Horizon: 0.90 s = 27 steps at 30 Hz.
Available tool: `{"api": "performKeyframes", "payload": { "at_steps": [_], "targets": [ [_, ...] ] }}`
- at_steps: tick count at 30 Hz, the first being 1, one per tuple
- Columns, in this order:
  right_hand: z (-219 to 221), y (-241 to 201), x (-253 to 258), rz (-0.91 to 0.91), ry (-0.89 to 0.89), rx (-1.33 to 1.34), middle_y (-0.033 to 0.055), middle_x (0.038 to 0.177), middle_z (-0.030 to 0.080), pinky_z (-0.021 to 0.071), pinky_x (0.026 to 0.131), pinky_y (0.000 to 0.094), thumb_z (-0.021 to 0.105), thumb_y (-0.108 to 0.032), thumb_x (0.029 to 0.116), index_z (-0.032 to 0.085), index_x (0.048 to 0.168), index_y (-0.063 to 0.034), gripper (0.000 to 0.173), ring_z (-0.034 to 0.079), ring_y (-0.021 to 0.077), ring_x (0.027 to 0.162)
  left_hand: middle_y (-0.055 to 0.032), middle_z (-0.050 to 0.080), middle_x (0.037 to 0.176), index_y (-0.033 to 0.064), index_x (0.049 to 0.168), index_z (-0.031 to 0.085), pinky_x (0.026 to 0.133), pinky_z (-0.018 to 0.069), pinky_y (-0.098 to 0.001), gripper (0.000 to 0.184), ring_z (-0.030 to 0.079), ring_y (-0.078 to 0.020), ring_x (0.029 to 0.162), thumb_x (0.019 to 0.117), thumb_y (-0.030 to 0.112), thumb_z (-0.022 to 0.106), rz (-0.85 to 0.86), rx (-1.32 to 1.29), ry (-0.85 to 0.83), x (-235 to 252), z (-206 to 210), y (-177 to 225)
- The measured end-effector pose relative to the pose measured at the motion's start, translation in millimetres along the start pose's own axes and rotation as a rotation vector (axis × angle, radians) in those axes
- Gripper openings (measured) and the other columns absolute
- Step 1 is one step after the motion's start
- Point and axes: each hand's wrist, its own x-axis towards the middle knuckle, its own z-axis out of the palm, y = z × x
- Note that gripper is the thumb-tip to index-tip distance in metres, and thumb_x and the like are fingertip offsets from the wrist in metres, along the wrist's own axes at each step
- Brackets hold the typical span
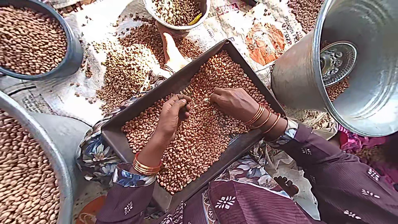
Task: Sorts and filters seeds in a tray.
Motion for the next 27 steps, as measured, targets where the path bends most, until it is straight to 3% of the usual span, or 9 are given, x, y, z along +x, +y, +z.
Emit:
{"api": "performKeyframes", "payload": {
  "at_steps": [7, 15, 18, 20, 23, 27],
  "targets": [
    [-5, -6, 1, 0.040, -0.010, -0.107, 0.0181, 0.092, 0.066, 0.0508, 0.054, 0.0472, 0.058, -0.003, 0.0971, 0.069, 0.094, -0.0005, 0.011, 0.068, 0.0363, 0.074, 0.0021, 0.067, 0.090, 0.0143, 0.103, 0.060, 0.065, 0.0546, -0.0179, 0.029, 0.064, -0.0046, 0.072, 0.1117, 0.021, 0.032, -0.076, -0.267, 0.083, 4, 0, 2],
    [-15, -2, 4, 0.085, -0.165, -0.049, 0.0159, 0.104, 0.068, 0.0538, 0.062, 0.0494, 0.054, -0.007, 0.1020, 0.071, 0.104, -0.0035, 0.018, 0.069, 0.0351, 0.086, 0.0016, 0.065, 0.093, 0.0118, 0.109, 0.060, 0.069, 0.0557, -0.0189, 0.024, 0.065, -0.0051, 0.074, 0.1113, 0.017, 0.037, -0.078, -0.239, 0.055, 3, -1, 0],
    [-17, -2, 1, 0.035, -0.160, -0.064, 0.0148, 0.103, 0.066, 0.0536, 0.059, 0.0470, 0.057, -0.004, 0.0994, 0.073, 0.106, -0.0066, 0.017, 0.069, 0.0333, 0.080, 0.0024, 0.066, 0.093, 0.0125, 0.110, 0.060, 0.069, 0.0559, -0.0186, 0.023, 0.065, -0.0046, 0.074, 0.1114, 0.017, 0.038, -0.079, -0.211, 0.051, 2, -1, 0],
    [-19, -6, -3, 0.019, -0.143, -0.065, 0.0151, 0.101, 0.066, 0.0534, 0.057, 0.0465, 0.063, -0.002, 0.0961, 0.075, 0.100, -0.0061, 0.013, 0.068, 0.0329, 0.077, 0.0039, 0.064, 0.092, 0.0142, 0.111, 0.059, 0.065, 0.0531, -0.0167, 0.020, 0.061, -0.0023, 0.070, 0.1109, 0.018, 0.039, -0.039, -0.087, 0.022, 1, -2, -1],
    [-15, -5, -5, -0.003, -0.114, -0.044, 0.0155, 0.098, 0.065, 0.0539, 0.057, 0.0464, 0.066, 0.001, 0.0929, 0.074, 0.099, -0.0063, 0.013, 0.067, 0.0329, 0.076, 0.0013, 0.058, 0.079, 0.0128, 0.110, 0.063, 0.052, 0.0388, -0.0186, 0.014, 0.047, -0.0043, 0.056, 0.1079, 0.020, 0.052, 0.119, 0.381, 0.010, 10, -4, 0],
    [-11, -9, 0, 0.027, -0.136, -0.062, 0.0154, 0.097, 0.064, 0.0541, 0.057, 0.0463, 0.065, -0.005, 0.0953, 0.072, 0.099, -0.0059, 0.008, 0.068, 0.0332, 0.077, -0.0060, 0.060, 0.083, 0.0064, 0.108, 0.069, 0.067, 0.0475, -0.0386, 0.016, 0.054, -0.0178, 0.068, 0.1032, 0.019, 0.061, 0.336, 0.939, -0.019, 47, 3, 8]
  ]
}}
